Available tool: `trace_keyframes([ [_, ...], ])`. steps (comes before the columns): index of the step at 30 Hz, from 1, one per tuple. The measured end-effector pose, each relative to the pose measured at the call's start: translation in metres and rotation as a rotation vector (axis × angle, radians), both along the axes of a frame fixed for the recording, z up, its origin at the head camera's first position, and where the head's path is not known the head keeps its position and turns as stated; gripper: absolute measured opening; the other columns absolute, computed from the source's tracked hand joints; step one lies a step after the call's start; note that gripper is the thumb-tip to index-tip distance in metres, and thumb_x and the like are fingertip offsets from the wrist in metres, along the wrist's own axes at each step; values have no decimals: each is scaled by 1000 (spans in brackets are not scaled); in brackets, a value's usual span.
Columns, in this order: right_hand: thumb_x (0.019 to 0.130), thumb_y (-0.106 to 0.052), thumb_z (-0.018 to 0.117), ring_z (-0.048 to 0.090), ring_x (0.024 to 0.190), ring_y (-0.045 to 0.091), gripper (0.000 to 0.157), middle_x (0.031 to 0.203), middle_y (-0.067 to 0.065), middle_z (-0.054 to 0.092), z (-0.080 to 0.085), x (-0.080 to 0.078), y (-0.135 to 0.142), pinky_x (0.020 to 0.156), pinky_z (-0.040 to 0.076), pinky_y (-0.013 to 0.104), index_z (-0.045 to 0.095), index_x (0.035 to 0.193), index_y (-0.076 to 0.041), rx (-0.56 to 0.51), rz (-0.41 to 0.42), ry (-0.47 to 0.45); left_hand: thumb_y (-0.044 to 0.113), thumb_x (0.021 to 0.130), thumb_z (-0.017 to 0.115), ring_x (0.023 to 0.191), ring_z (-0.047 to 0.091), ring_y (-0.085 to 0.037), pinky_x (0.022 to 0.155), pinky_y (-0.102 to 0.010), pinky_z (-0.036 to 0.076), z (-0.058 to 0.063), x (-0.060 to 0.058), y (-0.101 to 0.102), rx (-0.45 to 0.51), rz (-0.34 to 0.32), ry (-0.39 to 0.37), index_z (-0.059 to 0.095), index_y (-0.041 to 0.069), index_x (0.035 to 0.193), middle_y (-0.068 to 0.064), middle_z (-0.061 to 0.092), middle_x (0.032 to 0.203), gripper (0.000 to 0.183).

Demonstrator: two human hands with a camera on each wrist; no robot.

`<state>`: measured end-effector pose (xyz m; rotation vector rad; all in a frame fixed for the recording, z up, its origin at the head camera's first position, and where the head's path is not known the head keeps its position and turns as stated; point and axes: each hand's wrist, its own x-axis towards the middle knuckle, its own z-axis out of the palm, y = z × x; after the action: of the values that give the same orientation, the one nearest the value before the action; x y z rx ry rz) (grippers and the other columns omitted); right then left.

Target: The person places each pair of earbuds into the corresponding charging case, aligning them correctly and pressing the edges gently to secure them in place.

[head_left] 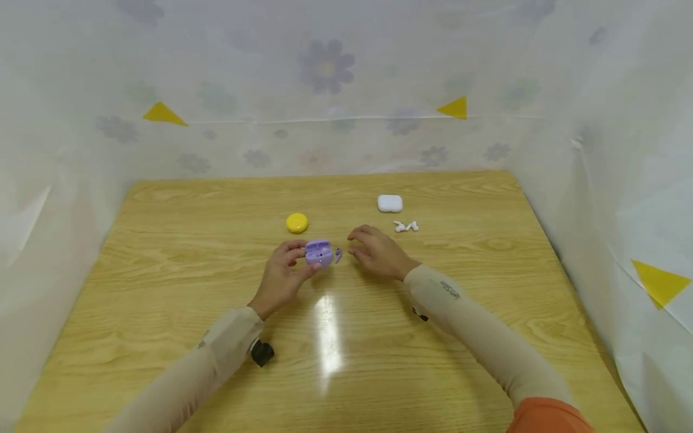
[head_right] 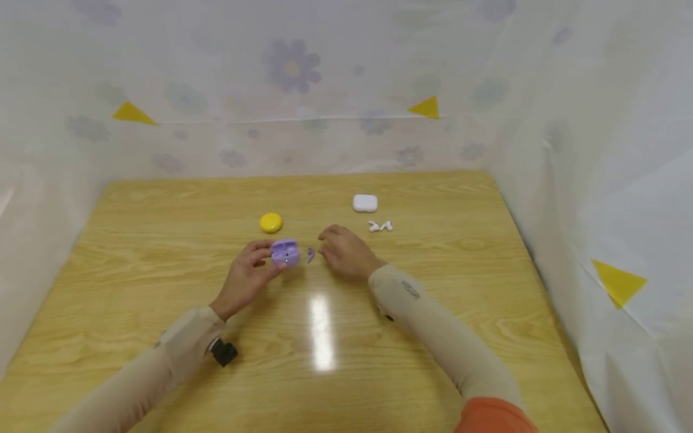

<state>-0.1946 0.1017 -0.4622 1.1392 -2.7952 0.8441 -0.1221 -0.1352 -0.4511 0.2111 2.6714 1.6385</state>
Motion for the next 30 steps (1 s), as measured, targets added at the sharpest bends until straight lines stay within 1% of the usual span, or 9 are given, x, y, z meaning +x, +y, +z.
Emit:
trace_keyframes([
  [3,93,-19,60,60,113,30,30,121,17,62,-5,-3,-5,101,48,41,62,115,1,89,-35,-78,17,83,74,119,51,-28,93,-47,45,-2,-1,-2,4,1,6,69,-1,105,-12,58,126,29],
  [5,93,-22,59,59,114,31,32,122,18,61,-8,-4,-10,102,47,41,61,116,1,155,-57,-114,17,83,74,119,51,-28,93,-46,44,-2,-1,-2,11,-1,7,70,-1,105,-12,58,126,28],
  [8,93,-26,58,58,112,30,34,121,17,61,-12,-6,-18,102,47,41,62,115,0,216,-83,-123,16,83,74,119,50,-28,92,-44,43,-2,-1,-1,20,-2,5,70,-1,104,-11,58,126,28],
  [9,93,-28,58,58,111,30,34,120,16,61,-14,-7,-21,101,47,40,63,113,-1,228,-89,-109,16,83,74,119,50,-28,92,-44,43,-1,0,-1,22,-1,4,70,-1,105,-12,58,126,28],
  [15,89,-28,63,60,101,28,28,111,14,62,-20,-7,-32,92,50,40,67,101,-2,207,-144,-44,16,82,75,119,51,-28,93,-46,45,1,0,2,20,-4,6,70,-2,106,-12,58,125,30],
  [20,87,-23,65,59,96,27,20,106,13,62,-22,-5,-37,84,51,39,66,91,-4,179,-163,9,16,82,75,119,51,-28,93,-47,46,1,-1,3,14,0,14,70,-1,106,-12,58,125,30],
  [23,86,-20,65,59,95,28,17,106,14,62,-21,-4,-39,82,51,40,66,90,-3,169,-163,12,17,83,74,119,51,-28,94,-48,46,1,-2,3,10,1,7,70,-1,106,-11,58,125,30],
  [26,88,-19,64,59,97,28,17,107,14,62,-20,-3,-39,84,51,40,67,92,-3,178,-158,-4,18,84,73,121,50,-27,95,-48,45,2,-2,3,18,-1,-9,70,-1,107,-10,58,126,30],
  [30,88,-19,66,60,96,29,17,106,15,63,-18,-3,-35,86,51,41,68,93,-2,164,-139,-12,19,85,73,121,50,-27,95,-49,45,2,-2,2,15,-9,-11,69,0,107,-10,57,127,29],
])
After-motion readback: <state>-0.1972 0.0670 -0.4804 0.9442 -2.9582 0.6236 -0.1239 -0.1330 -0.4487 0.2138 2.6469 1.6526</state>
